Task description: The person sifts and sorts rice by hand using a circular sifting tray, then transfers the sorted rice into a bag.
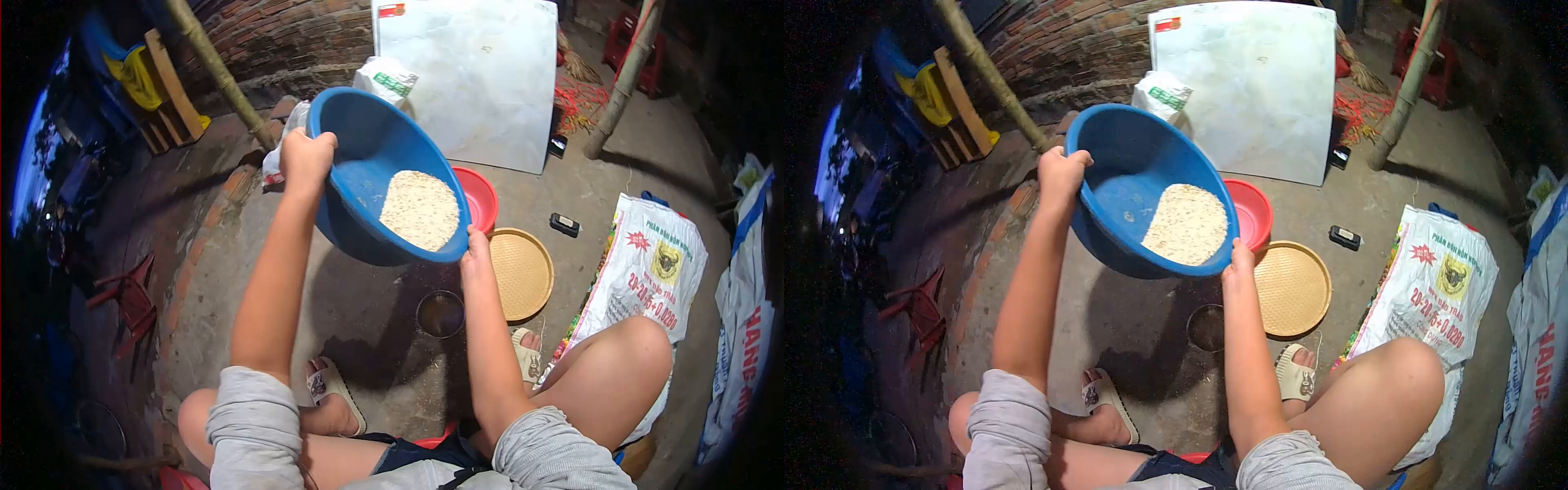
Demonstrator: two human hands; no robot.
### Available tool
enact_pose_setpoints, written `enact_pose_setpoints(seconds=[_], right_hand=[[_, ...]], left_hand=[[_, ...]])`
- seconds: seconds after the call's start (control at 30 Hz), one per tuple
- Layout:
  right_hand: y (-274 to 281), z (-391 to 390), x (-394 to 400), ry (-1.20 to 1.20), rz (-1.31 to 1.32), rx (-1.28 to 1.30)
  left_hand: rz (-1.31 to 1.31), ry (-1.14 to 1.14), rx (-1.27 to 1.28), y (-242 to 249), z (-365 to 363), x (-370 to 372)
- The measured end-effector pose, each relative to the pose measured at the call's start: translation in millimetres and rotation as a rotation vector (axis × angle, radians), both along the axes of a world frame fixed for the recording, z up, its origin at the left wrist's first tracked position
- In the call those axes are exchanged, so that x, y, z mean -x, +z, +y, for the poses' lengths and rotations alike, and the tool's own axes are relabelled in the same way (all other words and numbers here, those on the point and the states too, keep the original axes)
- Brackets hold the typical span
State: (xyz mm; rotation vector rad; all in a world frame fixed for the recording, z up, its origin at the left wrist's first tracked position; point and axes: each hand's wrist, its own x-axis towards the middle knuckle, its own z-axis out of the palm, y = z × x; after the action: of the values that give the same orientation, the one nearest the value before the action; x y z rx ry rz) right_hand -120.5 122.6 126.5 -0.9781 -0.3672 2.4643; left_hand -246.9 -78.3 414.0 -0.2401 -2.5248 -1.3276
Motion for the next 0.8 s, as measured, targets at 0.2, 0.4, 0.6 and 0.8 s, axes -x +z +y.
enact_pose_setpoints(seconds=[0.2, 0.4, 0.6, 0.8], right_hand=[[41, -16, 7, -0.146, -0.039, 0.032], [-26, -15, 40, -0.127, -0.016, 0.158], [-118, -17, 59, -0.117, 0.050, 0.275], [-56, -15, 41, -0.013, -0.030, 0.256]], left_hand=[[0.013, -0.275, -0.076, 26, 52, 16], [0.039, -0.342, 0.044, 26, 99, 15], [-0.141, -0.456, -0.019, 7, 121, 26], [-0.198, -0.574, -0.048, -8, 139, 28]])
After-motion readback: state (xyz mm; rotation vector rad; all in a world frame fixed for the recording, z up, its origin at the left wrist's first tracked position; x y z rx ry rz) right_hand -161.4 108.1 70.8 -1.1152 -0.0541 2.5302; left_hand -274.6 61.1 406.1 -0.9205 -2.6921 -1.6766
